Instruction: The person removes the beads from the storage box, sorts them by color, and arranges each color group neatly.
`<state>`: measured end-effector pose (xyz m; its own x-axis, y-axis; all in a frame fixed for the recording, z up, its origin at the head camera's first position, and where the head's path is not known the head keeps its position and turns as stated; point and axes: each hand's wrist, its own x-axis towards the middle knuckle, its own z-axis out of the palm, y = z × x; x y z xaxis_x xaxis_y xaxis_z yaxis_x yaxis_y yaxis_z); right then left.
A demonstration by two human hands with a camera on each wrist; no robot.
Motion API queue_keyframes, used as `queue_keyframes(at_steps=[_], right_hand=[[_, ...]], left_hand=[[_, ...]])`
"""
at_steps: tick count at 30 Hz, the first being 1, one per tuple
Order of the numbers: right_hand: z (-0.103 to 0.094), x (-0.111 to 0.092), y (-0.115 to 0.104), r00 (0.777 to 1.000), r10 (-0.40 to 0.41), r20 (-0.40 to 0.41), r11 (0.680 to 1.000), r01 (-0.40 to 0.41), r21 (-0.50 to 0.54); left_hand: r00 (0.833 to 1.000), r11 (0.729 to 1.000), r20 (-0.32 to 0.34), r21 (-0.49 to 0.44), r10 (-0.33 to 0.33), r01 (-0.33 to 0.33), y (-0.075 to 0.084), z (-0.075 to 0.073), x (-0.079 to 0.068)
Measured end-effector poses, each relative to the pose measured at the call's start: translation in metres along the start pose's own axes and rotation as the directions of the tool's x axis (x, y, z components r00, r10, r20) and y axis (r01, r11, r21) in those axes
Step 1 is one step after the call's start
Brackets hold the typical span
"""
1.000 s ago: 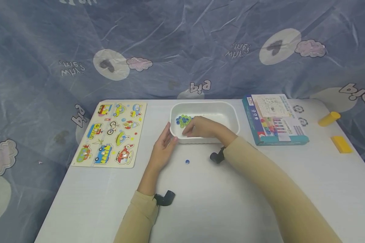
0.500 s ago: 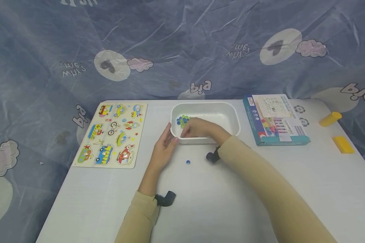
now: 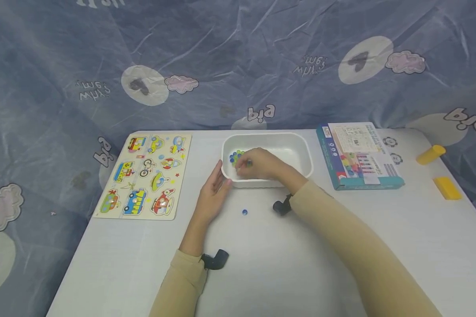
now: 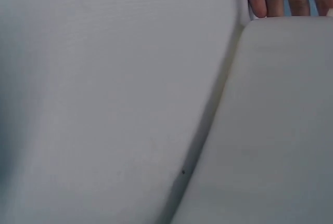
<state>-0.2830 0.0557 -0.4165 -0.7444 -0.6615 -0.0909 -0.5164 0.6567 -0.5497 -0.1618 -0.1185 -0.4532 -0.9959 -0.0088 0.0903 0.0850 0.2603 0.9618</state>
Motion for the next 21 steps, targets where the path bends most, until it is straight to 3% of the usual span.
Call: queue_keyframes(at_steps=[8, 11, 16, 21], right_hand=[[-0.015, -0.030, -0.017, 0.989, -0.084, -0.124, 0.996, 0.085, -0.001], [-0.017, -0.047, -0.025, 0.982, -0.113, -0.153, 0.993, 0.116, 0.007], [-0.007, -0.075, -0.036, 0.974, -0.148, -0.170, 0.987, 0.157, 0.037], [0.014, -0.099, -0.046, 0.987, -0.115, -0.108, 0.992, 0.120, 0.034]], left_hand=[[1.000, 1.000, -0.022, 0.002, 0.007, -0.007, -0.026, 0.005, 0.009], [1.000, 1.000, -0.025, 0.001, 0.014, -0.014, -0.029, 0.005, 0.009], [0.999, 1.000, -0.028, 0.001, 0.028, -0.028, -0.030, 0.005, 0.010], [0.999, 0.999, -0.021, -0.016, 0.037, -0.037, -0.033, 0.005, 0.012]])
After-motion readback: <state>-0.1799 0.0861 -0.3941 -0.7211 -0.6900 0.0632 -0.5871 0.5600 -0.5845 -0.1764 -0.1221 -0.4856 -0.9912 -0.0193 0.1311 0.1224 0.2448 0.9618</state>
